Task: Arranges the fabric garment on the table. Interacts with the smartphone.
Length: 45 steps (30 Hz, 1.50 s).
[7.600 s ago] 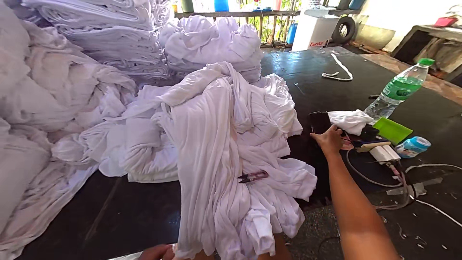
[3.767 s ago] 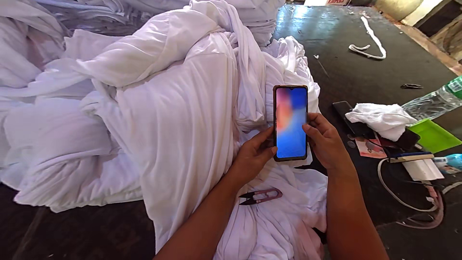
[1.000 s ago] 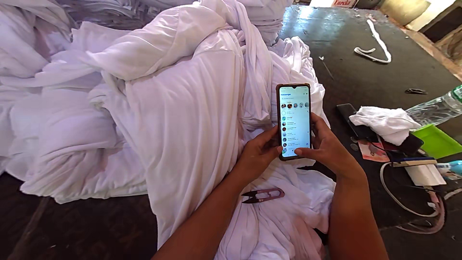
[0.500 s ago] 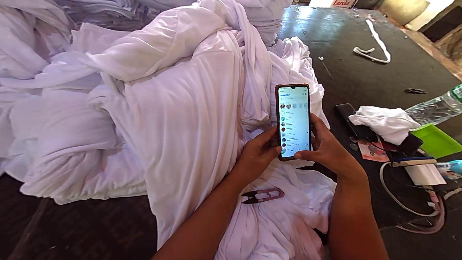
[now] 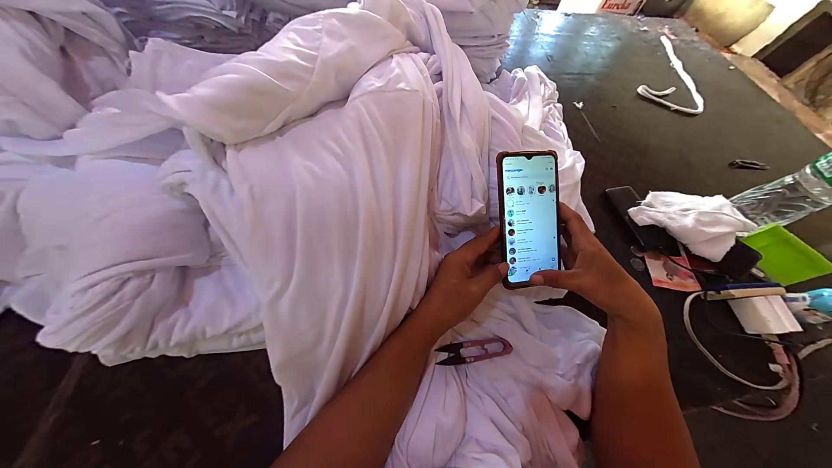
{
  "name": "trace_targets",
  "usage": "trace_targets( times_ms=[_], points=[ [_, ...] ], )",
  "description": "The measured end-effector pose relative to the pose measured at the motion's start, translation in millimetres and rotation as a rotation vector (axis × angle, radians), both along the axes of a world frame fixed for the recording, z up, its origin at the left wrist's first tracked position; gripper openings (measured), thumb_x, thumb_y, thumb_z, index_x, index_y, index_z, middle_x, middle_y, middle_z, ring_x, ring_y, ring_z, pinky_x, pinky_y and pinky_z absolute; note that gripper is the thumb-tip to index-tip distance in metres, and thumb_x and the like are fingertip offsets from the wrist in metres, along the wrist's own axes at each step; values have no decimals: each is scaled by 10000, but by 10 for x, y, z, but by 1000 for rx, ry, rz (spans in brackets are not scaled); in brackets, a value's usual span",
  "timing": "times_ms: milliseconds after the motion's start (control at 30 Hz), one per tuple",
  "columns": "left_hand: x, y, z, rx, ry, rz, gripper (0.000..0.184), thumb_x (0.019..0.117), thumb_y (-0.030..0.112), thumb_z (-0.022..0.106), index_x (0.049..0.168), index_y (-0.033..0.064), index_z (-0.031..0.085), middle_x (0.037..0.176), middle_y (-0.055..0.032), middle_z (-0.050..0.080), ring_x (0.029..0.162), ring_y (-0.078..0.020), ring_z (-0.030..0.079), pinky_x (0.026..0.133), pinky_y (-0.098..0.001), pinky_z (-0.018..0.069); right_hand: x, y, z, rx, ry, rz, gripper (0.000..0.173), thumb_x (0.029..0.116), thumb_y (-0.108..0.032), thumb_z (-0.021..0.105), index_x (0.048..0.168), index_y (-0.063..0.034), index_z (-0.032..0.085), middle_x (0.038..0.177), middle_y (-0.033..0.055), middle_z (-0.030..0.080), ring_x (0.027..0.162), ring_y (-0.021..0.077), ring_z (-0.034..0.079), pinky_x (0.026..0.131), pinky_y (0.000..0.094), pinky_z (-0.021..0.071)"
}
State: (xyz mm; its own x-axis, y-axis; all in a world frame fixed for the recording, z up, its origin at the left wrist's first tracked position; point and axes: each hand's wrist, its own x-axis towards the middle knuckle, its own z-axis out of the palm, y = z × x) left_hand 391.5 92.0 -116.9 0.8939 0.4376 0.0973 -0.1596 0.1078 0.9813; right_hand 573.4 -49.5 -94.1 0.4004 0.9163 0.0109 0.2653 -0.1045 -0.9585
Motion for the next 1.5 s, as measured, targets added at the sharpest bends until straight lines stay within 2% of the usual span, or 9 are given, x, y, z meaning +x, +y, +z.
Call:
trace_targets(
  times_ms=[333, 767, 1000, 1167, 1233, 1367, 1500],
  points=[
    [3, -4, -10, -9, -10, 2, 522, 982, -12, 582, 1488, -28, 456, 1272, -129, 660, 1059, -88, 676, 959, -231, 543, 7, 0, -5, 10, -1, 3, 1120, 689, -188, 910, 1584, -171, 236, 1431, 62, 500, 1223, 138, 616, 974, 301, 577],
    [8, 0, -10, -2, -7, 1, 516, 983, -15, 580, 1486, -25, 462, 1273, -124, 661, 1055, -82, 676, 961, -229, 541, 15, -3, -6, -11, 12, 7, 1138, 695, -216, 914, 1592, -184, 216, 1435, 61, 509, 1204, 141, 634, 953, 299, 591],
    [4, -4, -14, 13, -16, 6, 516, 980, -16, 583, 1482, -32, 462, 1261, -128, 666, 1050, -80, 676, 963, -230, 540, 8, 4, -10, -2, 5, -3, 1085, 715, -149, 889, 1582, -174, 237, 1417, 69, 518, 1191, 146, 639, 954, 308, 591],
    [2, 1, -4, 14, -10, -4, 520, 985, -16, 578, 1490, -31, 452, 1271, -133, 660, 1065, -83, 674, 970, -230, 537, 17, -1, -17, 4, 2, 10, 1121, 704, -210, 906, 1587, -168, 218, 1419, 65, 507, 1203, 141, 628, 959, 301, 586],
    [1, -4, 3, 4, -5, 0, 520, 984, -18, 578, 1489, -29, 454, 1266, -131, 661, 1060, -83, 674, 965, -228, 539, 15, -2, -18, 3, 14, -3, 1092, 725, -237, 890, 1588, -170, 224, 1418, 62, 517, 1194, 144, 637, 952, 305, 590],
    [1, -9, 6, -3, 2, 6, 524, 982, -14, 585, 1489, -33, 453, 1265, -131, 660, 1056, -82, 674, 965, -228, 538, -20, 13, -5, 16, 31, -53, 887, 850, -232, 777, 1570, -144, 265, 1365, 49, 573, 1147, 114, 659, 942, 279, 586],
    [-2, -4, 15, 11, 11, 3, 533, 984, 1, 588, 1496, -37, 443, 1281, -142, 650, 1075, -83, 666, 973, -226, 531, -54, 27, 2, 56, -23, -93, 728, 926, -210, 691, 1540, -99, 316, 1358, 38, 566, 1170, 61, 622, 965, 240, 553]
  ],
)
